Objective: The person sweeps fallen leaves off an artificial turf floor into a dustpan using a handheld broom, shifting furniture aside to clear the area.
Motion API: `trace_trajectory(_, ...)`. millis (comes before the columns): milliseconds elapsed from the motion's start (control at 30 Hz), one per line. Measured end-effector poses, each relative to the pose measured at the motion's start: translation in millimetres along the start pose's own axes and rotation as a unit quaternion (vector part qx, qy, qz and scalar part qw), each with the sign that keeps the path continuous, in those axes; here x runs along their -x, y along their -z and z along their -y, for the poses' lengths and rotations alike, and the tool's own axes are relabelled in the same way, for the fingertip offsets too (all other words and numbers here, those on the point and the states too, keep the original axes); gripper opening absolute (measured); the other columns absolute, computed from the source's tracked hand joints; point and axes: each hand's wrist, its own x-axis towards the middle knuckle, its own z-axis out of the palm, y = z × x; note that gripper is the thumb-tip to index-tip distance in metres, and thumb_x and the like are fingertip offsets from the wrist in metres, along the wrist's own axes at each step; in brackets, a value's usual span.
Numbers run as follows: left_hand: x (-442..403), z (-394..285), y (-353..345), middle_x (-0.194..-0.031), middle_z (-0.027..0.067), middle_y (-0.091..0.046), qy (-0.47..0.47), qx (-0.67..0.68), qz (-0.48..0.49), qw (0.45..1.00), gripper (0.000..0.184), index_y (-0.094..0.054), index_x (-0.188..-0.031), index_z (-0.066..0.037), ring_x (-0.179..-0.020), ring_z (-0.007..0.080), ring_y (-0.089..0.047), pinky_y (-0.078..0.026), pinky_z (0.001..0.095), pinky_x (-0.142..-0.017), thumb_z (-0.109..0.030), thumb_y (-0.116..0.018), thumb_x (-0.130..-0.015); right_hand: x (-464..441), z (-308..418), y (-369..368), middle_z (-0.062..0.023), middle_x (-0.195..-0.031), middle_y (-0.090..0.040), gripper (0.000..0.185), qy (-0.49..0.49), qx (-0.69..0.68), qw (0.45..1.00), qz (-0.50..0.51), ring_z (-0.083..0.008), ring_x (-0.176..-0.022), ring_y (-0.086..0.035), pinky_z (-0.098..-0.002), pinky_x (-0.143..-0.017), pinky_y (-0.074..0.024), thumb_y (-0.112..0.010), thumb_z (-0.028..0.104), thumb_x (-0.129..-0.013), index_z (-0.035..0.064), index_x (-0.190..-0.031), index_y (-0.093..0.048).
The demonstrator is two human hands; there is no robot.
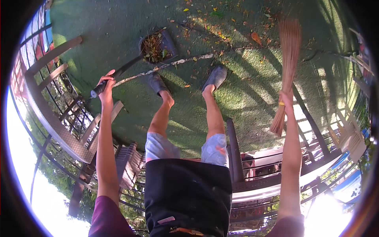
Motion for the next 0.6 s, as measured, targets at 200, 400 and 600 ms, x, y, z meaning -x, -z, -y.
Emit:
trace_trajectory(200,-1.1,35.2,-1.2,-0.119,0.0126,-0.062,0.071,0.055,-0.042,0.995,0.009,-0.060,-0.082,-0.007,-0.097,0.0156,-0.058,-0.050,0.0267,-0.077,0.002,-0.058,-0.080,105.7,-24.3,-143.3,-0.0138,-0.083,-0.063,0.060,-0.017,0.155,0.978,0.139,-0.0195,-0.058,-0.063,-0.0315,-0.048,-0.0528,-0.067,0.007,-0.075,0.0031,-0.128,-0.039)
trace_trajectory(400,-7.2,63.8,30.0,-0.122,0.0136,-0.060,0.004,0.135,0.075,0.988,0.005,-0.061,-0.088,-0.005,-0.089,0.0118,-0.055,-0.044,0.0227,-0.070,-0.001,-0.059,-0.085,246.1,-9.0,-143.5,-0.0120,-0.074,-0.061,0.069,-0.029,0.058,0.978,0.198,-0.0173,-0.048,-0.058,-0.0301,-0.043,-0.0489,-0.063,0.009,-0.072,-0.0002,-0.134,-0.034)
trace_trajectory(600,-11.2,42.9,26.6,-0.120,0.0128,-0.061,-0.003,0.073,0.058,0.996,0.002,-0.062,-0.086,-0.006,-0.074,0.0057,-0.048,-0.039,0.0208,-0.067,-0.005,-0.061,-0.085,210.0,8.7,-137.1,-0.0034,-0.065,-0.052,0.062,-0.078,-0.070,0.994,0.035,-0.0116,-0.050,-0.049,-0.0270,-0.043,-0.0472,-0.063,0.008,-0.076,-0.0017,-0.131,-0.037)
